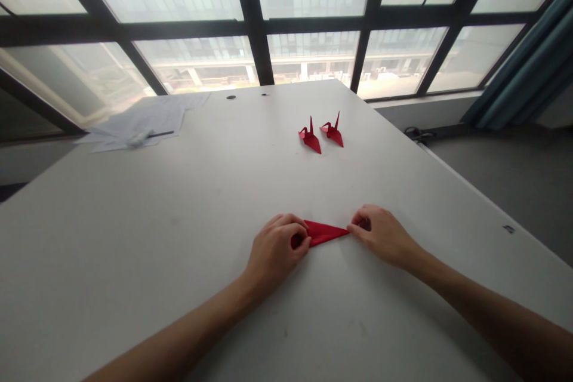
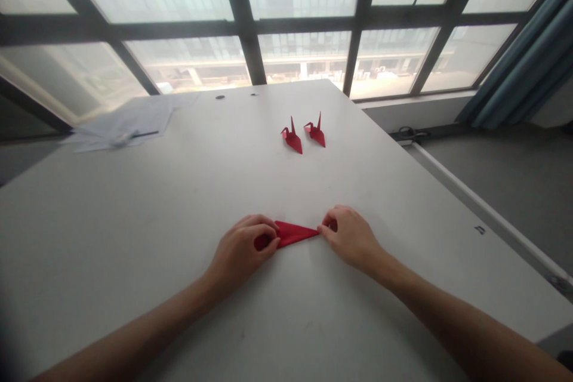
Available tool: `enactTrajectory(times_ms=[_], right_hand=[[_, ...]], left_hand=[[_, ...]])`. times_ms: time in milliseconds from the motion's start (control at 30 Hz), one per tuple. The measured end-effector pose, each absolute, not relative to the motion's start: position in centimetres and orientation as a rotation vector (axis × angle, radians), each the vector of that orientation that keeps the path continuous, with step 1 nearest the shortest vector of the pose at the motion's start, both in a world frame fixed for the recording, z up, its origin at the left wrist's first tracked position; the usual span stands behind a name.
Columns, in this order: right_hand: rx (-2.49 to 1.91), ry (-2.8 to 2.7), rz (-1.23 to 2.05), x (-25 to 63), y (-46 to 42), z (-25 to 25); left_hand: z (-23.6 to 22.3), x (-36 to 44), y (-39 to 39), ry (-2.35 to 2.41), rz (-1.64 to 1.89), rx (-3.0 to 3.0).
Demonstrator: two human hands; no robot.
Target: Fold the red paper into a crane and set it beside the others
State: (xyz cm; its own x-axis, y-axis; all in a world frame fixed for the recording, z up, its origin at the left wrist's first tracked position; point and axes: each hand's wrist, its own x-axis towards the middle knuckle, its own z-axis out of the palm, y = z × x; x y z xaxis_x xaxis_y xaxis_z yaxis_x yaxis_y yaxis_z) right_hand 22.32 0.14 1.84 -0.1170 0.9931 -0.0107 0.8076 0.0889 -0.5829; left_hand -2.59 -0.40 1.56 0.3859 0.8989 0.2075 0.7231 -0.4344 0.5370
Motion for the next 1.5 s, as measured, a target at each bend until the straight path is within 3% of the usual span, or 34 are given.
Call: enactTrajectory(times_ms=[167, 400, 600, 1167, 1500], right_hand=[[-1.636, -1.953, 0.388, 23.2, -0.7, 3.1], [-1.536, -2.488, 0.113, 20.3, -5.5, 2.4], [-1.571, -2.589, -0.085, 19.7, -6.4, 1.1], [-1.72, -2.592, -0.267, 20.8, -6.6, 1.2], [-1.657, -2.431, -0.202, 20.7, -5.5, 2.3]], left_hand=[[1.5, -2.6, -0.4, 1.395, 0.693, 2.288], [1.3, -2.6, -0.5, 1.401, 0.703, 2.295], [1.4, -2.6, -0.4, 1.399, 0.692, 2.295], [1.3, -2.8, -0.4, 1.385, 0.686, 2.303], [1.4, -2.7, -0.5, 1.402, 0.692, 2.301]])
